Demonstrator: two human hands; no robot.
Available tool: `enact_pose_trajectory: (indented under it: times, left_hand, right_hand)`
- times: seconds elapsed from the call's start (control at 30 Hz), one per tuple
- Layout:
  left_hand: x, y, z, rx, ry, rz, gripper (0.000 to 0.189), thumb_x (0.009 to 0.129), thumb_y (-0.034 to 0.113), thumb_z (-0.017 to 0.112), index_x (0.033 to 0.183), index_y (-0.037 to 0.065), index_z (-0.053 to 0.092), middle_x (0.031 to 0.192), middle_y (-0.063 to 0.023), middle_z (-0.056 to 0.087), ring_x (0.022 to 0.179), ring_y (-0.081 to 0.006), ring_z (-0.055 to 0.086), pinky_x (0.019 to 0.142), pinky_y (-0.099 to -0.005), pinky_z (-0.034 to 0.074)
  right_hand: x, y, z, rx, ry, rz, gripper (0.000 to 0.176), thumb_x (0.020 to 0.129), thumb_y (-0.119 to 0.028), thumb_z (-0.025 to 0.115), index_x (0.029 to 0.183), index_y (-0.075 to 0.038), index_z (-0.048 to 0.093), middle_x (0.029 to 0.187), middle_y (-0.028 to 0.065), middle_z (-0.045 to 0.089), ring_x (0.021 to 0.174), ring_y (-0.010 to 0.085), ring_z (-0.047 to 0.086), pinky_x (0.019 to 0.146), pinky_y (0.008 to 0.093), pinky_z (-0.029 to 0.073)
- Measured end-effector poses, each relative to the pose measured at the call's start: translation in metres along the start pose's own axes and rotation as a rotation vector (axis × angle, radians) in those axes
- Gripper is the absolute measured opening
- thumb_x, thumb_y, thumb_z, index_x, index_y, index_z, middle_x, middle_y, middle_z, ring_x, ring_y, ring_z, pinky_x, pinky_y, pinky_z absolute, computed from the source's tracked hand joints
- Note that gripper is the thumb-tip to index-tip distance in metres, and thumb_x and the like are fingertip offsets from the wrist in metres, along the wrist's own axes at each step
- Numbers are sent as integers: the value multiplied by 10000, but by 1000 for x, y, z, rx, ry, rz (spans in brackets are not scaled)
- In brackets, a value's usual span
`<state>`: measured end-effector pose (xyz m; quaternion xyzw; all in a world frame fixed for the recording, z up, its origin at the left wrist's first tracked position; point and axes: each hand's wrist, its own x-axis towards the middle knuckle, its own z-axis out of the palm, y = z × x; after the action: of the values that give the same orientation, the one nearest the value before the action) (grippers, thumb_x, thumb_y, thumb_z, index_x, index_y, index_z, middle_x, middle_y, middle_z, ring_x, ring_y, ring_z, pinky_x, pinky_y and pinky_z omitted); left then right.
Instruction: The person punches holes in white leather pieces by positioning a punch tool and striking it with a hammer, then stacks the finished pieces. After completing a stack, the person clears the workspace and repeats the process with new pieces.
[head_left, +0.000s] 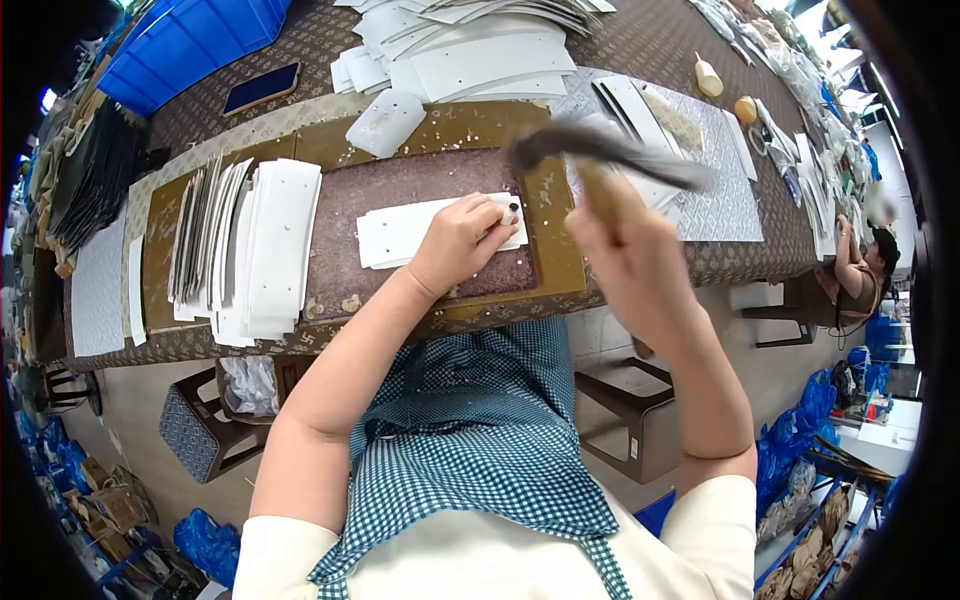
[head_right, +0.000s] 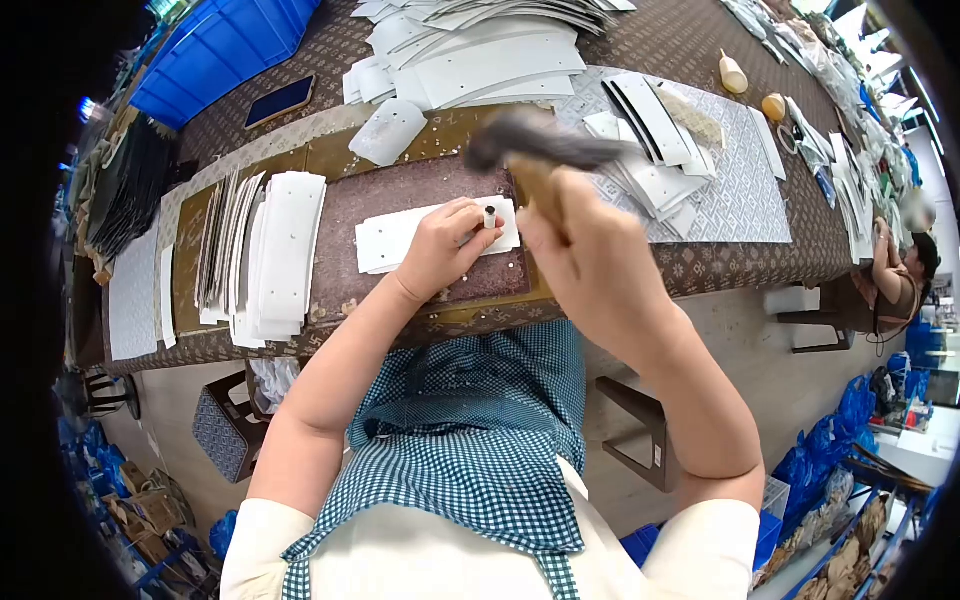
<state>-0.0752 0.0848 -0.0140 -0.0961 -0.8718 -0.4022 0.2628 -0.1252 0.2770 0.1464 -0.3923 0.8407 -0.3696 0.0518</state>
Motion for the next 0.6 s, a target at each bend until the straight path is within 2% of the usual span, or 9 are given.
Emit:
enact_pose_trajectory:
  times: [0.03, 0.1, 0.2, 0.23, 0.27, 0.4, 0.47, 0.53, 0.6]
  left_hand:
    - [-1, -1, 1, 13, -6, 11, 98, 828, 71, 731, 851, 18, 651, 847, -117, 658, 786, -280, 647, 706, -355, 523]
    - [2, -4, 1, -3, 26, 17, 98, 831, 74, 727, 841, 18, 648, 832, -120, 647, 775, -289, 642, 701, -360, 522]
    - [-1, -1, 0, -4, 1, -24, 111, 829, 73, 731, 832, 14, 637, 826, -119, 646, 756, -283, 638, 688, -363, 518]
    - [-1, -3, 2, -11, 22, -3, 111, 830, 73, 730, 831, 13, 637, 825, -118, 648, 756, -280, 638, 688, -361, 518]
    - [-2, -6, 4, -18, 41, 15, 111, 831, 73, 730, 830, 13, 636, 825, -118, 649, 755, -278, 639, 688, -360, 517]
    - [-1, -6, 4, -28, 37, 7, 110, 832, 76, 730, 831, 14, 639, 833, -119, 657, 762, -276, 644, 689, -361, 519]
    - [2, -1, 1, -2, 11, -14, 120, 833, 80, 729, 826, 14, 630, 850, -119, 667, 779, -277, 651, 699, -359, 524]
    - [-1, -2, 2, 18, 11, -25, 132, 835, 85, 729, 816, 13, 619, 854, -118, 669, 788, -277, 653, 707, -360, 525]
    - [-1, 2, -3, 40, -28, -50, 148, 838, 95, 727, 806, 15, 607, 848, -113, 666, 796, -279, 652, 715, -364, 524]
  right_hand:
    - [1, 13, 12, -109, -193, 52, 184, 948, -123, 599, 933, 34, 505, 723, 281, 595, 710, 426, 643, 653, 454, 508]
    - [1, 10, -3, -121, -238, 148, 193, 951, -142, 575, 917, 35, 506, 784, 308, 622, 798, 474, 639, 674, 487, 501]
    - [8, -3, -28, 92, -169, 158, 239, 979, -205, 599, 980, 27, 543, 658, 117, 580, 552, 228, 602, 542, 386, 481]
    - [8, -22, -36, 323, -28, 105, 249, 1008, -248, 592, 1021, 0, 578, 648, 4, 513, 475, 67, 471, 418, 264, 380]
    - [8, -36, -41, 426, 151, -10, 242, 1028, -263, 568, 1043, -23, 594, 649, -26, 505, 425, 25, 413, 364, 192, 281]
    - [16, -53, -54, 598, 432, -285, 289, 1039, -345, 526, 1066, -58, 539, 619, -34, 440, 381, 37, 375, 349, 192, 329]
    - [8, -31, -26, 441, 311, -164, 238, 1028, -250, 543, 1049, -12, 549, 661, 15, 510, 461, 80, 463, 420, 247, 390]
    - [-3, 12, 3, -14, -163, 95, 194, 995, -137, 570, 1029, 54, 562, 739, 149, 639, 656, 207, 642, 599, 358, 492]
    - [-14, 30, 12, -11, -120, 122, 191, 980, -130, 573, 1031, 54, 567, 765, 211, 651, 721, 272, 676, 626, 380, 505]
